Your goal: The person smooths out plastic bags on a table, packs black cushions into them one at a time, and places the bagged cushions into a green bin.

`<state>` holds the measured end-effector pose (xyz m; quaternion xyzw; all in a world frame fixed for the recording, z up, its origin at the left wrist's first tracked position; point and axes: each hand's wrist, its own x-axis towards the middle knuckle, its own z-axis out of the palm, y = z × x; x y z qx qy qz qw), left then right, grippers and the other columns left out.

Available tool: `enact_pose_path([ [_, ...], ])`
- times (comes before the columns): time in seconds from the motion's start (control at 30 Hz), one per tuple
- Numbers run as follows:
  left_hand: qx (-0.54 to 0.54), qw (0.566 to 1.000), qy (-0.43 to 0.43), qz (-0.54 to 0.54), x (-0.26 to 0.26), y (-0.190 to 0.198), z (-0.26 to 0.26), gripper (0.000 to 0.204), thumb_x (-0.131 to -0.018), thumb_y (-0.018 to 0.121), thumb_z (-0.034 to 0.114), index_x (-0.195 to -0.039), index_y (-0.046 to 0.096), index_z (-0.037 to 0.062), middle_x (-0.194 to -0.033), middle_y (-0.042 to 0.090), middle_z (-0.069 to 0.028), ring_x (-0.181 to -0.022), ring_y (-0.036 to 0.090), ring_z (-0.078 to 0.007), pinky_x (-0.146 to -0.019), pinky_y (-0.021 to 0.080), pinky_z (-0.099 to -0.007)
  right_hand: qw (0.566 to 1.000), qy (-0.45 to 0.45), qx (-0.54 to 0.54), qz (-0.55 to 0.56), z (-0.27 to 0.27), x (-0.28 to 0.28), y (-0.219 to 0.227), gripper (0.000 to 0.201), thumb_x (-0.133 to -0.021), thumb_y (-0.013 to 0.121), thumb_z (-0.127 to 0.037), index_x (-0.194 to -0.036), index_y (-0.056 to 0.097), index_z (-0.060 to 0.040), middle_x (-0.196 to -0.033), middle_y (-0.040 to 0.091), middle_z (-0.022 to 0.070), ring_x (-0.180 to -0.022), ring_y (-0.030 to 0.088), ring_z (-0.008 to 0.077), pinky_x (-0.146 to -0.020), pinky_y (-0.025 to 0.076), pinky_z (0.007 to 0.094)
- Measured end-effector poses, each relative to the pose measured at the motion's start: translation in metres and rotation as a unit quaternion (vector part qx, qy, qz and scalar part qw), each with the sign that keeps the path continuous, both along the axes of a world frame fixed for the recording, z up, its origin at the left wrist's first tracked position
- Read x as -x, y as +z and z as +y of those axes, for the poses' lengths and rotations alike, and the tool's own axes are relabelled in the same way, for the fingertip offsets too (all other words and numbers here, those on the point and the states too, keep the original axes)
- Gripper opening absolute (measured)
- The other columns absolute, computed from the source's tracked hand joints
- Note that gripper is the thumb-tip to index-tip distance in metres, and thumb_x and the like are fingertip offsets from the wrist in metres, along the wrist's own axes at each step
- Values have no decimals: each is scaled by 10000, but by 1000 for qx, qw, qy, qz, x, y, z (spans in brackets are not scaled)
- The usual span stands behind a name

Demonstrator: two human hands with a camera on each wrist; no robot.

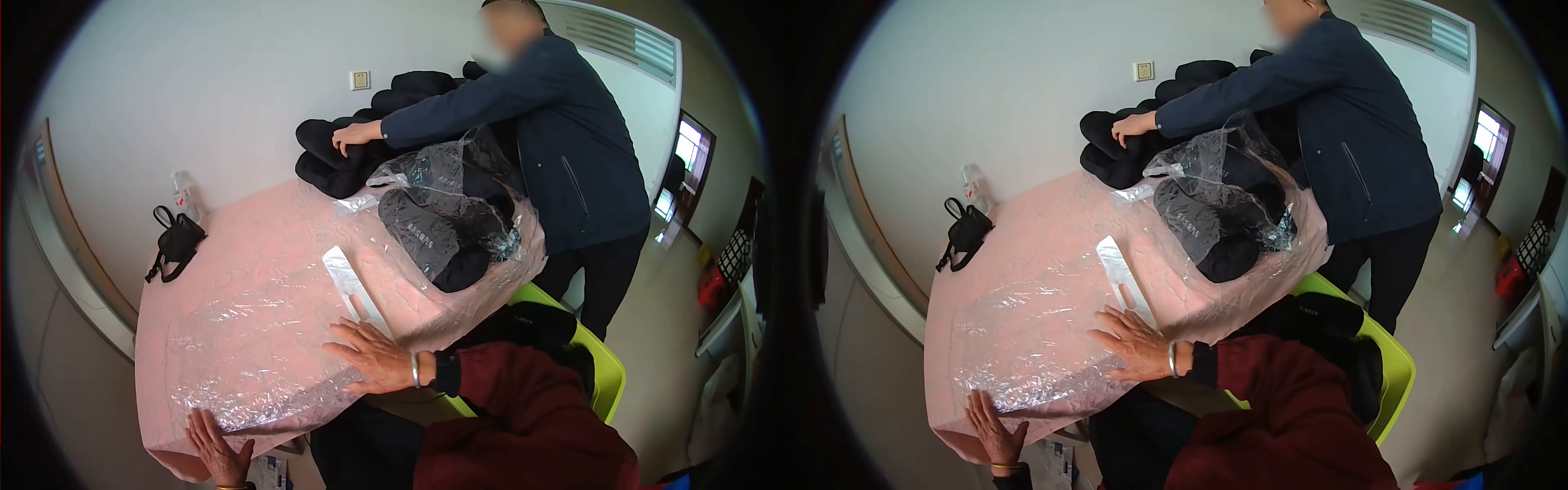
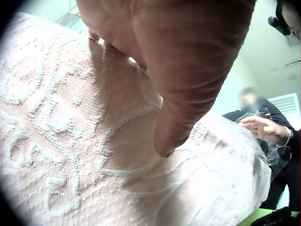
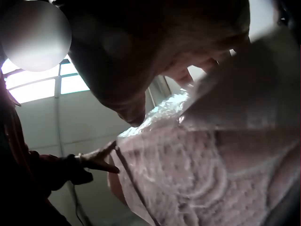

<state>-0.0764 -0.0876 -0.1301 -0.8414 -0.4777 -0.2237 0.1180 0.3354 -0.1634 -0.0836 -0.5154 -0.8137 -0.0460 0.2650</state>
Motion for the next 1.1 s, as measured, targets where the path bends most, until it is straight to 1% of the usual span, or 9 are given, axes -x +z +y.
enact_pose_path([
  [0.17,-4,1000,0,6,0,-2,1,1071,-700,742,499,-1516,270,-9,-1528,322,-251,-1454,249,-428,-1194,133,-574,995,-26,46,-80,16,-15,-18,789,-836,704,-447,-1442,394,-48,-1509,303,239,-1420,287,413,-1154,267,508],
  [0.33,-63,998,0,10,-4,-6,7,999,-785,662,573,-1505,293,-13,-1520,337,-251,-1444,273,-431,-1182,155,-566,996,36,76,-32,23,-34,-7,738,-849,705,-415,-1432,416,-67,-1502,329,221,-1449,251,403,-1142,261,518],
  [0.43,-75,997,10,10,-6,5,0,917,-849,612,573,-1490,327,-18,-1521,345,-242,-1436,289,-432,-1175,169,-558,973,-36,226,37,33,-37,3,700,-863,689,-393,-1421,429,-59,-1496,343,224,-1448,254,409,-1141,250,531],
  [0.53,-12,999,-50,-10,-1,36,1,878,-808,682,614,-1404,470,6,-1373,499,-240,-1224,468,-443,-1040,363,-543,990,-64,127,7,33,-32,-9,684,-869,681,-371,-1424,431,-59,-1500,346,222,-1451,250,409,-1144,243,532],
  [0.57,-5,999,-46,-8,7,33,9,878,-808,682,614,-1404,470,6,-1373,499,-240,-1224,468,-443,-1040,363,-543,994,-76,79,-11,33,-31,-12,676,-872,677,-360,-1425,431,-59,-1501,347,221,-1453,248,410,-1146,240,533],
  [0.67,210,972,15,-107,53,11,40,782,-933,520,552,-1464,390,-8,-1518,363,-230,-1427,308,-423,-1168,181,-539,993,-76,81,-31,33,-31,-13,694,-870,673,-360,-1441,417,-59,-1524,323,223,-1459,236,412,-1147,237,538],
  [0.77,136,981,1,-140,8,44,40,826,-907,516,588,-1478,381,6,-1522,347,-248,-1430,297,-430,-1169,174,-558,992,-62,102,-45,32,-32,-10,713,-866,671,-365,-1453,409,-56,-1543,299,230,-1461,231,418,-1149,231,542],
  [0.83,88,993,38,73,-1,43,45,768,-963,398,603,-1455,430,14,-1518,377,-218,-1423,318,-416,-1162,187,-542,991,-58,108,-55,30,-33,-4,732,-860,671,-376,-1459,406,-48,-1559,276,243,-1460,232,428,-1153,221,545],
  [1.1,126,988,57,74,-9,54,47,820,-953,342,666,-1448,452,21,-1513,404,-208,-1406,359,-387,-1157,201,-539,982,-64,155,-85,38,-28,16,752,-893,547,-574,-1391,496,-13,-1488,386,280,-1387,362,464,-1134,254,554],
])
